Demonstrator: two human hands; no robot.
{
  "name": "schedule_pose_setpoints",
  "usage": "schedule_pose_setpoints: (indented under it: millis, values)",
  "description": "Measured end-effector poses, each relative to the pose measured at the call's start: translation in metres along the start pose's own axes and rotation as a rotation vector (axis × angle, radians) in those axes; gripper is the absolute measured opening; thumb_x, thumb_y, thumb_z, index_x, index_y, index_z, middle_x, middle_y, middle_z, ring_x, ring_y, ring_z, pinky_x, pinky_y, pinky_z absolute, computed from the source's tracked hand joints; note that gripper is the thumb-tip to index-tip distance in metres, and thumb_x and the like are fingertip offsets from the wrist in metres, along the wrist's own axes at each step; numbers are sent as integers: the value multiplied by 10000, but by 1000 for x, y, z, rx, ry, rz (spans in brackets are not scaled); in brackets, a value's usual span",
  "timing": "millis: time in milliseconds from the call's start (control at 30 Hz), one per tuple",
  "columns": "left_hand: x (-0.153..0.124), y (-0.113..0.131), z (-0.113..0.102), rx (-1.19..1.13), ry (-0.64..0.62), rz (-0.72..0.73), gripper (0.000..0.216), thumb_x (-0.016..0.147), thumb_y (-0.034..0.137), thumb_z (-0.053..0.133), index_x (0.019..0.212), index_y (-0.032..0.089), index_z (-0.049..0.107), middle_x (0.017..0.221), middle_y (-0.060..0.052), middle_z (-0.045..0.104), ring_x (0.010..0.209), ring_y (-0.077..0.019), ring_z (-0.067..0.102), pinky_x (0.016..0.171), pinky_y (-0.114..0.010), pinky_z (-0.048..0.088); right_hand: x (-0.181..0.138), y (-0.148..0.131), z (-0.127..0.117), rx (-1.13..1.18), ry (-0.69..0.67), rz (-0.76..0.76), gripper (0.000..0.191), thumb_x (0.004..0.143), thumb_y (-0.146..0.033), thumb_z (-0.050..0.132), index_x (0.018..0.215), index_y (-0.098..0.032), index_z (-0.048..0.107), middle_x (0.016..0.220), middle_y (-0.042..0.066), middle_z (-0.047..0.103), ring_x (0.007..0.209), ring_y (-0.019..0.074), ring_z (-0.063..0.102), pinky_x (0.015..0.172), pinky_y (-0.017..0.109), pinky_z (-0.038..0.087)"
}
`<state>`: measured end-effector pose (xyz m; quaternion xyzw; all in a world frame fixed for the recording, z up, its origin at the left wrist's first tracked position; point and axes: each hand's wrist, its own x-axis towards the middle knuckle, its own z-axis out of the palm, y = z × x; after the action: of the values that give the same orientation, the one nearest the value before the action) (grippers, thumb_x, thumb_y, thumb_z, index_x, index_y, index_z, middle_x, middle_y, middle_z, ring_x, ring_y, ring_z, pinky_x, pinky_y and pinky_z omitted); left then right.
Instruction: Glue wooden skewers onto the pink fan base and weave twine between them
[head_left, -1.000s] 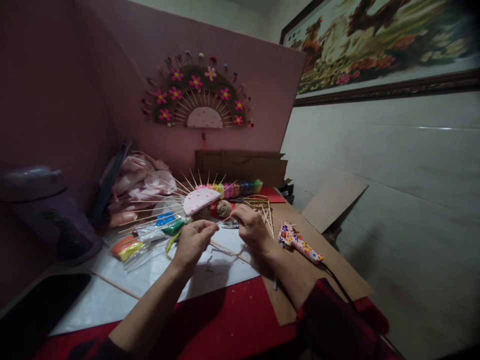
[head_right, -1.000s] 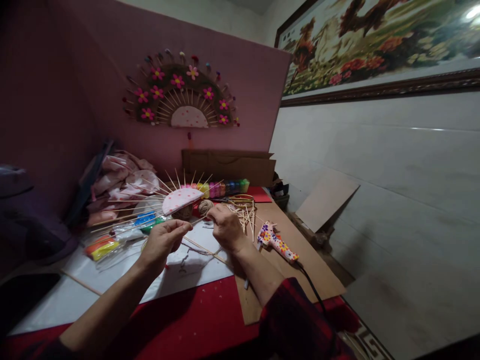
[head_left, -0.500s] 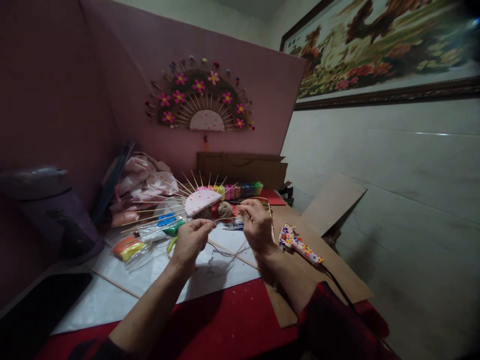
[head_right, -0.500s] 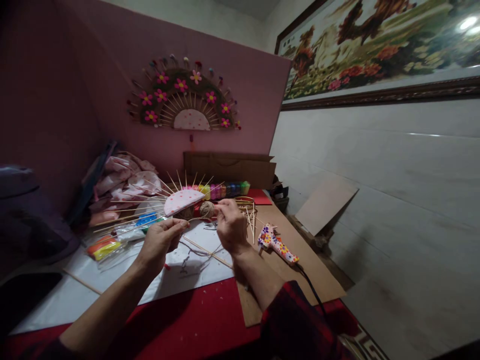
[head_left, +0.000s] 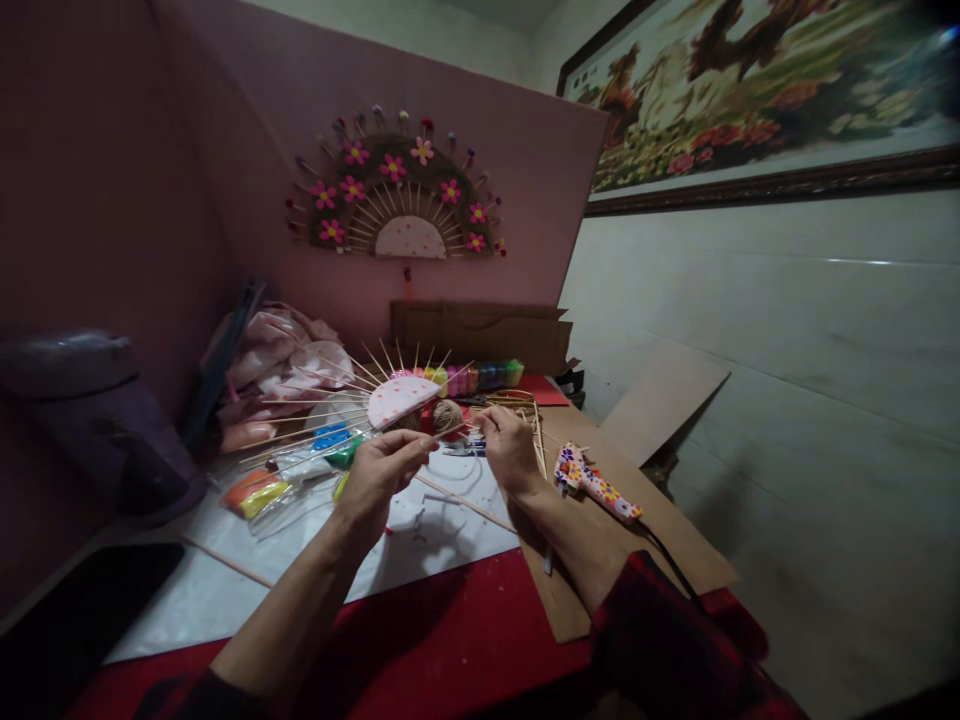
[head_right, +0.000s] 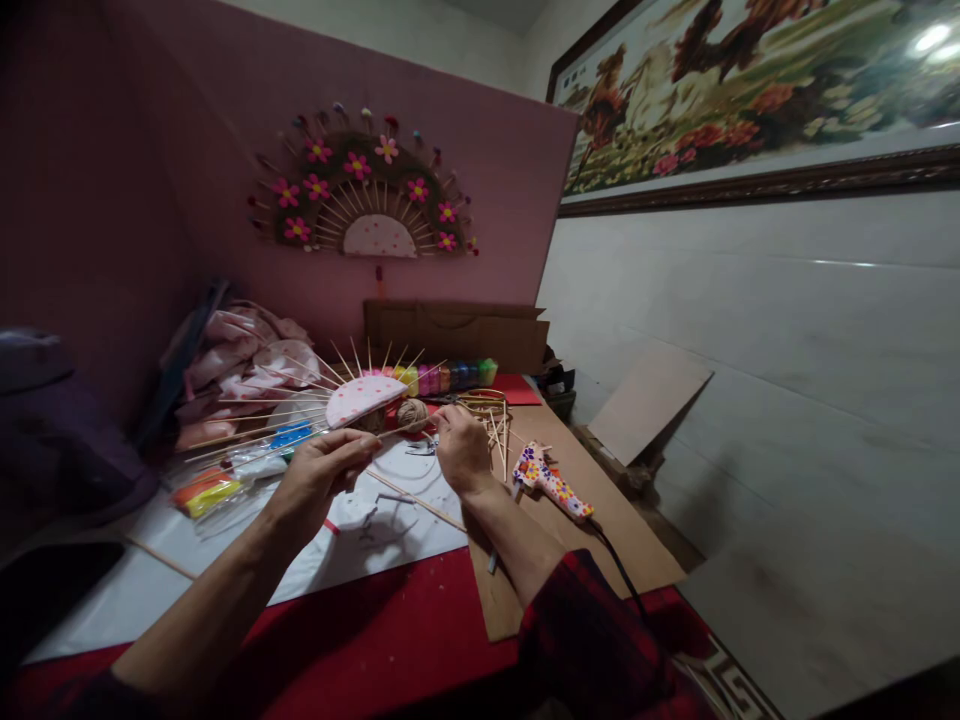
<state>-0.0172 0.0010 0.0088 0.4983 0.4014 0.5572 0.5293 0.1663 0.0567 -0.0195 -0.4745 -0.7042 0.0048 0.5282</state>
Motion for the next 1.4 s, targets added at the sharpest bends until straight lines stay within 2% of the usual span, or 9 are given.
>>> schedule_pose_setpoints:
  millis: [133,200,333,467,700,833,1000,1200,1400]
  values:
    - [-3,10,2,-99,-32,195,169,695,283,724,631,134,673,978,-60,639,803,-116,559,668,-197,425,-4,-5,6,101,-107,-69,164,852,-157,515,732,-183,624,715,39,631,698,168,570,654,265,406]
    - [-6,16,5,-237,-73,211,140,727,271,692,679,144,660,991,-74,651,909,-164,575,785,-245,444,-7,-10,7,190,-206,-93,157,834,-141,527,732,-185,638,706,28,643,690,156,581,658,258,420]
    - [-14,27,6,-428,-131,144,174,745,286,692,707,180,559,649,2,576,639,-117,526,667,-257,452,-13,-23,7,390,-376,-107,145,803,-131,555,738,-182,674,689,21,665,641,138,592,621,246,435]
    - [-20,38,-2,-469,-145,127,244,698,317,747,702,193,537,477,65,406,431,-59,312,436,-189,289,-15,-31,5,500,-493,-113,128,805,-215,605,723,-190,700,667,19,676,617,135,593,602,245,438]
    - [-13,35,-3,-384,-115,69,254,657,252,774,827,144,619,584,16,557,455,-38,392,437,-167,266,-6,-22,3,465,-214,166,179,804,-280,610,687,-179,700,614,10,612,585,127,517,558,250,385]
    - [-8,19,4,-334,-143,6,317,670,268,760,878,170,543,568,21,587,418,-36,382,415,-157,226,-9,-31,1,832,-346,306,325,800,-473,616,856,-175,733,544,-32,497,442,74,366,409,215,260]
    - [-5,2,8,-187,-215,3,404,690,353,747,887,196,431,547,14,621,357,-38,356,384,-153,184,-17,-46,1,1076,-503,421,385,734,-489,695,926,-156,704,555,-33,547,410,44,342,383,197,219]
    - [-3,-5,6,-93,-217,-17,441,676,418,749,870,193,423,539,8,629,344,-49,388,379,-156,184,-19,-50,2,1116,-434,433,260,698,-400,751,766,-161,673,484,-41,556,380,47,353,372,192,224]
    - [0,-5,5,142,-145,-23,373,649,470,719,711,128,583,509,-14,594,377,-46,345,397,-190,196,-16,-45,3,1151,-326,508,274,679,-384,764,664,-173,590,485,-66,505,376,45,384,341,172,257]
